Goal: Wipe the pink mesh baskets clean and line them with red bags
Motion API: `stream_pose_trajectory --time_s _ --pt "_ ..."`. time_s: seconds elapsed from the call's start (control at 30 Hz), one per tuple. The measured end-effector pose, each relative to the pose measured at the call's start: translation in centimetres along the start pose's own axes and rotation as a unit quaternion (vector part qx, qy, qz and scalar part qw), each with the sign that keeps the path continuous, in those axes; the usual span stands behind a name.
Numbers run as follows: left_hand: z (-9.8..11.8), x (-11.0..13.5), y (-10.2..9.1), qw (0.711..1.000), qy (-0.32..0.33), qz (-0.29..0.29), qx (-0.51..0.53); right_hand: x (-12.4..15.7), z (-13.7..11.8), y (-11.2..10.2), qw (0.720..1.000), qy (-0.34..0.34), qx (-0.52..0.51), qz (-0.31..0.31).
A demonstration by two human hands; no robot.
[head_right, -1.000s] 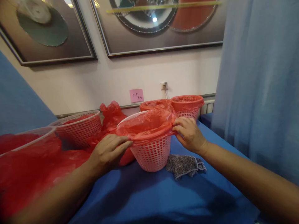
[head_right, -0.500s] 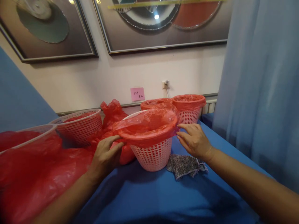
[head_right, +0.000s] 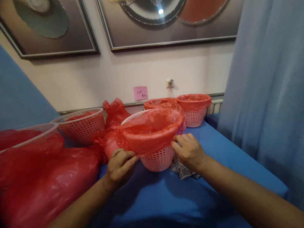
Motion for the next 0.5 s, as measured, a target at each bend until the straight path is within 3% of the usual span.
stream_pose_trajectory --time_s 0.1,0.23,0.37,0.5 --pt "-0.2 0.1 -0.2 1.0 0.005 0.028 -0.003 0.3 -0.2 0.0 1.0 0.003 0.012 0.019" --pt "-0.7 -0.1 0.3 0.996 -0.045 0.016 -0.071 0.4 -0.8 0.2 0.999 0.035 -0.005 0.006" --pt "-1.4 0.3 0.2 0.988 -0.151 0.013 -0.009 -0.9 -2.4 -1.4 0.996 0.029 -0.061 0.065" --pt "-3.2 0.2 -1.0 0.955 -0.278 0.091 0.054 -4.4 -3.6 -2.4 0.99 0.031 -0.116 0.08"
Point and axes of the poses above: each hand's wrist, its own x-axis away from the middle knuckle, its own y-axis out of the palm, z = x × y, the point moved 4 cm from there along -x, towards the middle knuckle, and after that the axes turned 11 degrees about -y, right-handed, at the moved point
